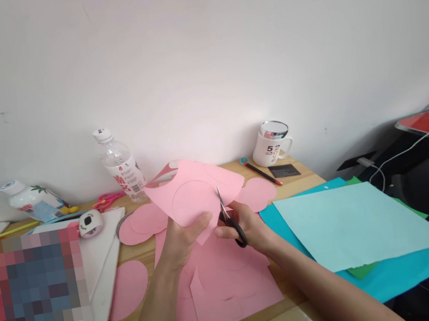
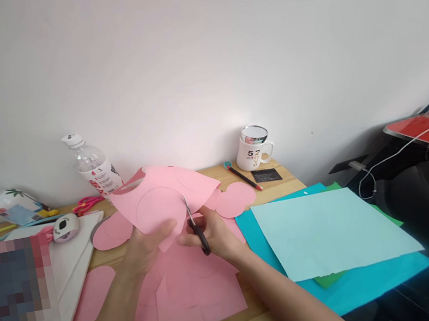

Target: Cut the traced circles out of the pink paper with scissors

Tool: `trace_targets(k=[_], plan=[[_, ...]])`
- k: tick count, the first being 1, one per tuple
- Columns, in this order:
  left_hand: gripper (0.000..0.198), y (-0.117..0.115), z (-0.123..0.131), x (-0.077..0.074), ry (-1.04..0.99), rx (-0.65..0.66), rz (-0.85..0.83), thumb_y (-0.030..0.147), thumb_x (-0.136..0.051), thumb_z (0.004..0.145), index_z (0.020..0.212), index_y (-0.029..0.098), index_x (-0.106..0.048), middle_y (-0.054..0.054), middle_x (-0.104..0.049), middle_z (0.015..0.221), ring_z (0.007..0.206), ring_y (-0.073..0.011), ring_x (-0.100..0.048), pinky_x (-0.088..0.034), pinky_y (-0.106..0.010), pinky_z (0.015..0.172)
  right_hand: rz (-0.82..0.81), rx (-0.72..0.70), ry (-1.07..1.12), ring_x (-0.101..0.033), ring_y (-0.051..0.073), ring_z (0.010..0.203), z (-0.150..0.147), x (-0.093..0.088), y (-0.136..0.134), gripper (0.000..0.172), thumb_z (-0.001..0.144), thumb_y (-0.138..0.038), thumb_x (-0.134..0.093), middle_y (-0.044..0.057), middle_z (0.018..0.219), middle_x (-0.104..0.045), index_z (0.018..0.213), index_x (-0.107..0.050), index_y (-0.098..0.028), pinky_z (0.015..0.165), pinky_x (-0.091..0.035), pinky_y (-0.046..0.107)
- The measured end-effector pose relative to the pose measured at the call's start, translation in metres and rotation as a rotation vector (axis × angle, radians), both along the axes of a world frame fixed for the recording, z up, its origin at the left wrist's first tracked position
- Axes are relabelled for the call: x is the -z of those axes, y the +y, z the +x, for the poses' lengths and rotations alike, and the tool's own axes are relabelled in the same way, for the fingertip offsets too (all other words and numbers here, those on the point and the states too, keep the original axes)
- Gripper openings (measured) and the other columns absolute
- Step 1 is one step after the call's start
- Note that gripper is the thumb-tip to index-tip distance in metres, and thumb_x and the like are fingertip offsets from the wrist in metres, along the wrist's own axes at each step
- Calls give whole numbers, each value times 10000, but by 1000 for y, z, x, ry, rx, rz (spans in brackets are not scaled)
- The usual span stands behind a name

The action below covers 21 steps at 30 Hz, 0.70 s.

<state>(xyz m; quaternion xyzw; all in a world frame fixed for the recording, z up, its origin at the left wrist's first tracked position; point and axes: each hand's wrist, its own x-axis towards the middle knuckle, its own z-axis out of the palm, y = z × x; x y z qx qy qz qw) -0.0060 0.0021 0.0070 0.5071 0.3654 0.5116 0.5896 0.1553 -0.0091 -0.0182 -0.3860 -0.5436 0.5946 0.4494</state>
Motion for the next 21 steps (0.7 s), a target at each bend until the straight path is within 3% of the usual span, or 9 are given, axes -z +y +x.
trace_targets(k=[6, 21], plan=[[541, 0, -2, -2, -2, 15, 6, 287, -752, 713, 1222, 197, -591, -94, -689, 1106, 1130, -278, -572, -468, -425, 950, -8, 15, -43, -362, 84, 525, 1, 3, 1, 444, 611, -392, -813, -89, 570, -373, 812, -468, -199, 457, -210, 214], [537, 2, -8, -2, 26, 48, 12, 293, -751, 713, 1218, 207, -589, -94, -666, 1129, 1052, -269, -599, -499, -416, 895, -72, 41, -72, -397, 85, 500, 2, 7, 1, 461, 572, -381, -845, -69, 576, -497, 815, -504, -189, 461, -274, 223]])
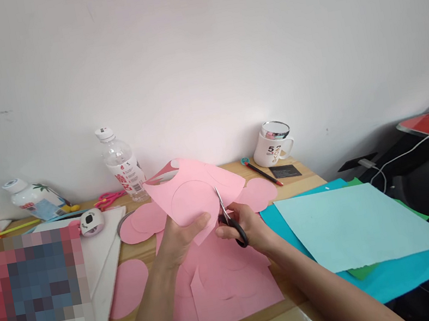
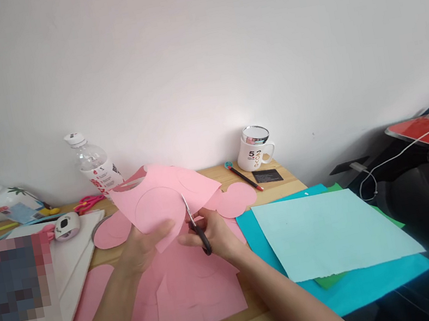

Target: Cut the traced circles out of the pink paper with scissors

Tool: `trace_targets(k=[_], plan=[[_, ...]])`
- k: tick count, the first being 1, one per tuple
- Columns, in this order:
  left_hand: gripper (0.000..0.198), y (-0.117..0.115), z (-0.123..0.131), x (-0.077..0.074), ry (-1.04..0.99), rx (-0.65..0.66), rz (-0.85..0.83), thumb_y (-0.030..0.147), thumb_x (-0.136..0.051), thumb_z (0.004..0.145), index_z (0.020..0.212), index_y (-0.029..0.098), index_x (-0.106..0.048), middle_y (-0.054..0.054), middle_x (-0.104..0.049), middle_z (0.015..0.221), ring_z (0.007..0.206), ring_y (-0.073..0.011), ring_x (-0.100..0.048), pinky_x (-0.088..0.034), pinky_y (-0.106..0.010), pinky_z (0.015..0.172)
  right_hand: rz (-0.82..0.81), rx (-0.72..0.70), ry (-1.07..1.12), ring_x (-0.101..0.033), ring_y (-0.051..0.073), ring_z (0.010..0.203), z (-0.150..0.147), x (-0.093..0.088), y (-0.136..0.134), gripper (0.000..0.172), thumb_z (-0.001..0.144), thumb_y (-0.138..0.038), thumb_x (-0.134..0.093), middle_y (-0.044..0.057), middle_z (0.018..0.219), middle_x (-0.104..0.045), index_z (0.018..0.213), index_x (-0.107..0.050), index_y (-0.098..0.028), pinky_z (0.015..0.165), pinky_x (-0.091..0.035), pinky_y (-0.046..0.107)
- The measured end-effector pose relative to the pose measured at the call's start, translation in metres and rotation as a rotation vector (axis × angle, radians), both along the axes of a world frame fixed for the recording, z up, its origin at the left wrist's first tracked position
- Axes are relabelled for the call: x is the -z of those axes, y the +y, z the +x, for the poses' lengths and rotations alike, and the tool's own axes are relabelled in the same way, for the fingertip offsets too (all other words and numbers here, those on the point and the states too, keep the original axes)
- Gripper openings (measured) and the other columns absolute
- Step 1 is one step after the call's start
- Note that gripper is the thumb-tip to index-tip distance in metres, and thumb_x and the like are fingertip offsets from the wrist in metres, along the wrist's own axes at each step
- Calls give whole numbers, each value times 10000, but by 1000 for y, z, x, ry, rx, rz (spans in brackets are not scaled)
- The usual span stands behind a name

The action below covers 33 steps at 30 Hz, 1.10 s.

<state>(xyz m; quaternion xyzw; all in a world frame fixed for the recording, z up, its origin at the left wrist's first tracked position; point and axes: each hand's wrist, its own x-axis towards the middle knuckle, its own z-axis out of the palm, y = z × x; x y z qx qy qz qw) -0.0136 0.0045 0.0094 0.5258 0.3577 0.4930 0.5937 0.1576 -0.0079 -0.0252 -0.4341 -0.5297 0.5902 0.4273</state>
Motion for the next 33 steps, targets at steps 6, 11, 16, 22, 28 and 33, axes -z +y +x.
trace_targets(k=[6, 11, 16, 22, 28, 33], plan=[[497, 0, -2, -1, -11, 10, -22, 295, -752, 708, 1178, 208, -614, -86, -680, 1093, 1051, -272, -604, -490, -426, 917, -54, 18, 2, -452, 94, 499, -1, -2, -1, 471, 551, -373, -857, -58, 574, -522, 832, -534, -178, 464, -330, 225], [398, 0, -3, -3, -28, 18, -43, 295, -765, 684, 1054, 189, -661, -88, -700, 1040, 1006, -273, -624, -499, -412, 889, -85, 40, -20, -493, 115, 509, -2, -3, -1, 477, 527, -382, -863, -43, 581, -544, 825, -553, -175, 471, -374, 243], [556, 0, -4, -9, -32, 5, -79, 248, -815, 605, 1128, 191, -636, -105, -679, 1112, 1100, -304, -584, -480, -424, 924, -59, 8, -8, -452, 106, 513, -1, -4, -1, 470, 521, -376, -862, -55, 573, -501, 802, -541, -182, 458, -333, 229], [576, 1, -8, -6, 10, 89, -54, 250, -796, 644, 1186, 219, -606, -104, -659, 1182, 1127, -311, -579, -489, -437, 927, 55, -78, 20, -384, 100, 534, 1, -9, 1, 439, 574, -411, -820, -61, 578, -434, 797, -513, -190, 460, -279, 224], [581, 1, -9, -6, 22, 100, -57, 250, -786, 656, 1204, 210, -593, -114, -650, 1195, 1134, -311, -574, -487, -445, 938, 40, -63, -28, -338, 90, 522, 1, -7, 2, 440, 561, -437, -812, -63, 562, -402, 701, -475, -193, 455, -255, 228], [627, -1, -9, -10, 19, 91, -75, 260, -813, 611, 1199, 212, -603, -117, -654, 1189, 1136, -322, -570, -476, -455, 945, 34, -67, -54, -320, 85, 513, 3, -4, 2, 434, 571, -421, -806, -64, 548, -391, 647, -444, -195, 445, -245, 225]])
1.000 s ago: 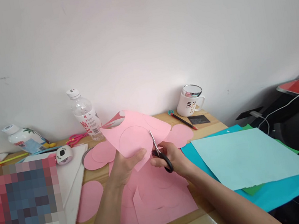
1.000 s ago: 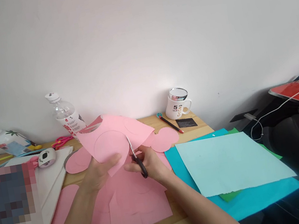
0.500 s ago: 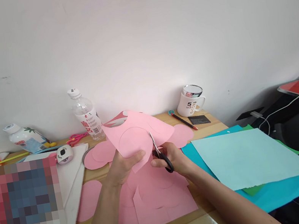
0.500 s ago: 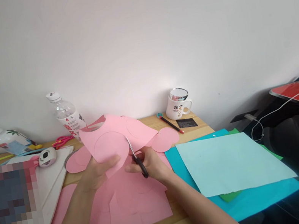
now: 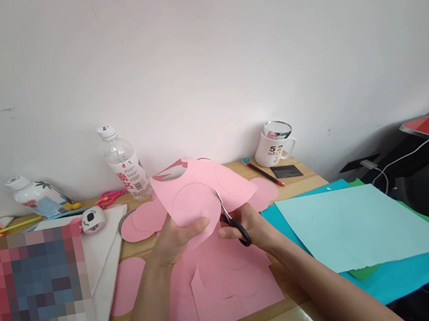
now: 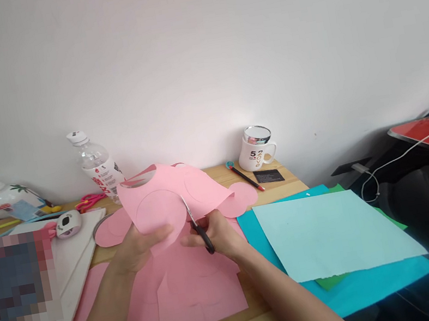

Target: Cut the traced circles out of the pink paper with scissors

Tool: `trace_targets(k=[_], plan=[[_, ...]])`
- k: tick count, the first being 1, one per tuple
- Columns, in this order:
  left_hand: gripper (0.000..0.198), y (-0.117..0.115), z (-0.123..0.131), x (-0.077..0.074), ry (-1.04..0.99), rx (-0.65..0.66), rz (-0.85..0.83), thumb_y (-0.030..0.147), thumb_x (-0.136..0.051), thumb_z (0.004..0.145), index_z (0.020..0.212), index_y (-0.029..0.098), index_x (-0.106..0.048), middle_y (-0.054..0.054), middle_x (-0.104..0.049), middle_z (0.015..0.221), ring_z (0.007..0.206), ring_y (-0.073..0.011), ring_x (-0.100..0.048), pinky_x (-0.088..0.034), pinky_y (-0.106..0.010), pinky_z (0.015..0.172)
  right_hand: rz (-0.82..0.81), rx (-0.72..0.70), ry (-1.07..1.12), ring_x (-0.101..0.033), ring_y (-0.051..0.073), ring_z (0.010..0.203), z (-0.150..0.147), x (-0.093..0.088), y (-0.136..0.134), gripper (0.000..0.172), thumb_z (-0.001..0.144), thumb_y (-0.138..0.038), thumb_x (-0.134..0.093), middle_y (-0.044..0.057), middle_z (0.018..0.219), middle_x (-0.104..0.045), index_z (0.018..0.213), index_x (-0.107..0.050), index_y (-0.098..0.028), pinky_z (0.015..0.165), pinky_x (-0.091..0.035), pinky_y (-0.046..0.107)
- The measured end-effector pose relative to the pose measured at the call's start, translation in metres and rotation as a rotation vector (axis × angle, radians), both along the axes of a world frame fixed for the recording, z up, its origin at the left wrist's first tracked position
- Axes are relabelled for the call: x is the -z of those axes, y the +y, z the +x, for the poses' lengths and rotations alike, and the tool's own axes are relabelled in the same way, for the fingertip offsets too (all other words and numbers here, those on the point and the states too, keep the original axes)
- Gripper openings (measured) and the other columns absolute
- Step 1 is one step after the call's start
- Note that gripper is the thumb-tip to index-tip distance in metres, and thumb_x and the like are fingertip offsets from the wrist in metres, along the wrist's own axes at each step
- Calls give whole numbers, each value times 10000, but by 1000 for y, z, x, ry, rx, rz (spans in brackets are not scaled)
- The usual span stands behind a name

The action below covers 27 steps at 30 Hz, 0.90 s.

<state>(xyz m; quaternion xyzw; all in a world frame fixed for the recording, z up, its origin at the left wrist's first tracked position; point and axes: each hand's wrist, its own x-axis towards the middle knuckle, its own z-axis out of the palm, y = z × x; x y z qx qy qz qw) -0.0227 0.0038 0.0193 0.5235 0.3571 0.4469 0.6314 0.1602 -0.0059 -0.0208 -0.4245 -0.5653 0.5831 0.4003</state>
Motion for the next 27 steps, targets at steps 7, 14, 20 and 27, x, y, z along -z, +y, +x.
trace_targets(k=[7, 14, 20, 27], plan=[[676, 1, -2, 0, -9, -19, -33, 254, -836, 560, 1196, 217, -608, -121, -644, 1208, 1172, -336, -541, -466, -449, 945, 8, 3, 46, -358, 93, 521, -1, 1, 0, 452, 577, -417, -810, -64, 576, -424, 807, -492, -192, 447, -265, 221], [664, 3, -5, 2, 2, 16, 5, 284, -806, 613, 1234, 223, -578, -121, -659, 1173, 1141, -327, -563, -476, -440, 921, -13, 5, 60, -409, 107, 521, 0, 3, 0, 634, 566, -392, -837, -81, 575, -451, 1044, -473, -191, 478, -346, 239], [617, 3, -6, 2, -17, 9, 16, 271, -807, 616, 1195, 222, -601, -114, -665, 1170, 1128, -317, -575, -479, -433, 917, -20, 19, 19, -440, 108, 510, 2, 6, 1, 548, 563, -388, -838, -64, 586, -482, 943, -492, -196, 466, -376, 242], [338, 7, -3, 6, -55, -22, -15, 288, -770, 691, 987, 177, -650, -59, -709, 871, 796, -205, -643, -501, -315, 689, 41, 152, 23, -449, 113, 468, -4, 4, 1, 455, 579, -402, -814, -57, 550, -483, 828, -488, -203, 427, -347, 242]])
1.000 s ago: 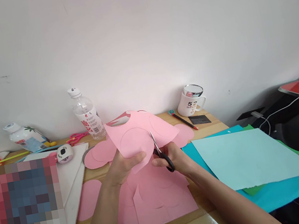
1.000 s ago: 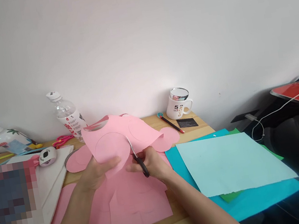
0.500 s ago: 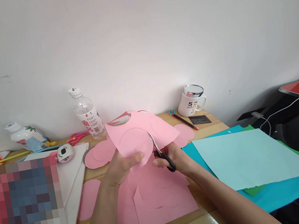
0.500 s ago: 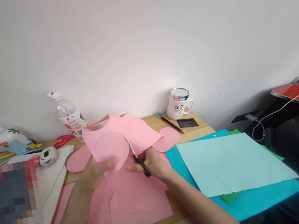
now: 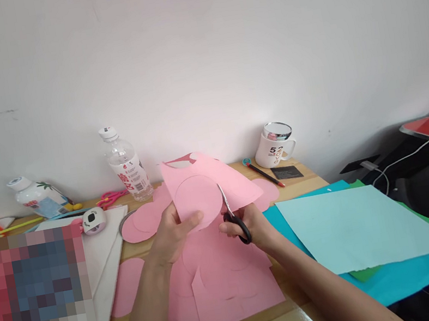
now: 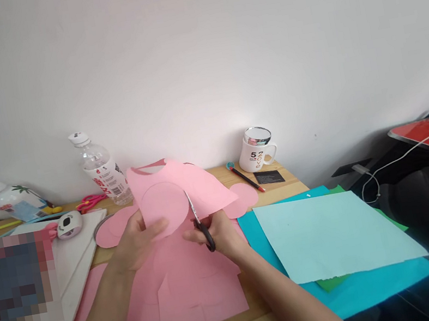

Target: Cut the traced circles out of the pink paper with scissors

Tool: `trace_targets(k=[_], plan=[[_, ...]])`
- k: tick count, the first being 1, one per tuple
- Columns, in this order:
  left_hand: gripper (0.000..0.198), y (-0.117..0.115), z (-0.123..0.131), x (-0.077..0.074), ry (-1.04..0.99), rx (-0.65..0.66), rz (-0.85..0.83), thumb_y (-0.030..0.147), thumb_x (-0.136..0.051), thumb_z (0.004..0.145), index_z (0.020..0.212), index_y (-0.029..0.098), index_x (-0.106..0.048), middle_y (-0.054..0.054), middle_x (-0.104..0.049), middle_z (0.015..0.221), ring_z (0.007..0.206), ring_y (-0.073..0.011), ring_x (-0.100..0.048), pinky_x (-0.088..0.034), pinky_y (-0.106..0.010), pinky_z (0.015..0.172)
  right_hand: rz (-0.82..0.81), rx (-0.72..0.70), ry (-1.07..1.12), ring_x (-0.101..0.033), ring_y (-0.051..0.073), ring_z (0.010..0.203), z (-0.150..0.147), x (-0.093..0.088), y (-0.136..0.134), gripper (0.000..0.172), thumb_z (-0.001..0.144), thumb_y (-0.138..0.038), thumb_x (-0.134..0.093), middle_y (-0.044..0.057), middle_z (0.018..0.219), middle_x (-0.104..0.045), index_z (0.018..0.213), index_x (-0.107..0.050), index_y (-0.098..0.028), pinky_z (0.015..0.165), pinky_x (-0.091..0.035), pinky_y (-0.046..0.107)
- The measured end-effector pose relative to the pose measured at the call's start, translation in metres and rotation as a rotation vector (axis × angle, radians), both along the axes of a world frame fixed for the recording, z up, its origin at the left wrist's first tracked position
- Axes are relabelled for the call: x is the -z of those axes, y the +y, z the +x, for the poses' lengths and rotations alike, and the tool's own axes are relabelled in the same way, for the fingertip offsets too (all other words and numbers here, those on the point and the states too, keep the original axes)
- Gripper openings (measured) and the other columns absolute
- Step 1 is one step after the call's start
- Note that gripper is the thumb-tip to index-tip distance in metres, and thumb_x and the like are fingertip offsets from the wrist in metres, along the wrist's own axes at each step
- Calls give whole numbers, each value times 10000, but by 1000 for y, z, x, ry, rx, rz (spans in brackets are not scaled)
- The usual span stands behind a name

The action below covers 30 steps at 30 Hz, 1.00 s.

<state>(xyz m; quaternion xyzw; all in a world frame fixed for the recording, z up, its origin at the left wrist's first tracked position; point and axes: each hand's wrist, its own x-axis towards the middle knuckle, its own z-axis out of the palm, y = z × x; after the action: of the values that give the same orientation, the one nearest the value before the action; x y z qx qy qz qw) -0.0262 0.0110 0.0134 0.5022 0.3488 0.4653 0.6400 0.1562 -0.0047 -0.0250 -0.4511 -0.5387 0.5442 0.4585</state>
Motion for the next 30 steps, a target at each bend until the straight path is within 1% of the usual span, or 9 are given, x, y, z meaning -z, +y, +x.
trace_targets(k=[2, 4, 7, 13, 17, 20, 23, 26, 30], plan=[[255, 1, 3, 2, -42, 7, -40, 300, -741, 733, 934, 183, -637, -10, -667, 708, 610, -151, -607, -451, -268, 543, 47, 96, 11, -413, 106, 469, -3, 0, -1, 434, 575, -408, -812, -54, 539, -464, 761, -476, -206, 426, -323, 243], [205, 2, 8, 4, -78, 61, -114, 315, -736, 741, 854, 178, -632, 12, -626, 612, 520, -129, -575, -412, -252, 482, 86, 190, 6, -379, 102, 478, -5, 0, -1, 426, 576, -422, -809, -49, 528, -443, 696, -462, -207, 429, -300, 247], [185, 0, 16, 8, -158, 107, -195, 303, -757, 719, 736, 148, -660, -9, -632, 605, 563, -124, -584, -449, -262, 550, 79, 259, -33, -366, 104, 481, -7, -2, -2, 431, 592, -466, -789, -31, 511, -437, 607, -448, -202, 435, -287, 257], [157, -3, 33, 18, -373, -56, -274, 244, -810, 639, 615, 143, -692, -16, -661, 655, 670, -127, -607, -501, -272, 730, 17, 257, -39, -433, 134, 507, -13, -13, -6, 423, 570, -470, -797, -25, 525, -473, 704, -514, -185, 467, -346, 268], [200, -5, 41, 22, -419, -61, -355, 274, -817, 625, 680, 121, -703, -44, -683, 697, 636, -150, -617, -516, -290, 609, 17, 193, -21, -421, 119, 524, -19, -9, -8, 386, 586, -431, -792, -16, 577, -505, 701, -525, -177, 486, -349, 258], [247, -6, 44, 23, -421, -149, -396, 268, -839, 592, 714, 110, -695, -70, -708, 705, 632, -163, -641, -517, -282, 581, -19, 118, -20, -440, 126, 523, -19, -3, -8, 372, 624, -462, -761, -25, 547, -480, 650, -515, -183, 489, -355, 257], [288, -5, 44, 21, -388, -288, -308, 251, -854, 564, 759, 109, -696, -67, -721, 718, 650, -172, -666, -543, -305, 653, -68, -15, -14, -499, 146, 566, -16, 2, -9, 383, 704, -503, -699, -8, 556, -504, 595, -525, -180, 558, -407, 278], [299, -5, 44, 18, -303, -399, -232, 283, -845, 574, 765, 112, -691, -77, -732, 765, 696, -198, -689, -552, -339, 710, -124, -142, 128, -496, 132, 575, -15, 4, -9, 424, 749, -538, -665, 2, 587, -519, 579, -541, -170, 618, -436, 290], [318, -6, 44, 15, -187, -431, -186, 349, -820, 597, 768, 125, -674, -88, -733, 774, 749, -249, -706, -555, -352, 668, -277, -258, 354, -514, 134, 598, -16, 4, -9, 450, 704, -591, -702, -3, 622, -524, 655, -560, -167, 627, -467, 304]])
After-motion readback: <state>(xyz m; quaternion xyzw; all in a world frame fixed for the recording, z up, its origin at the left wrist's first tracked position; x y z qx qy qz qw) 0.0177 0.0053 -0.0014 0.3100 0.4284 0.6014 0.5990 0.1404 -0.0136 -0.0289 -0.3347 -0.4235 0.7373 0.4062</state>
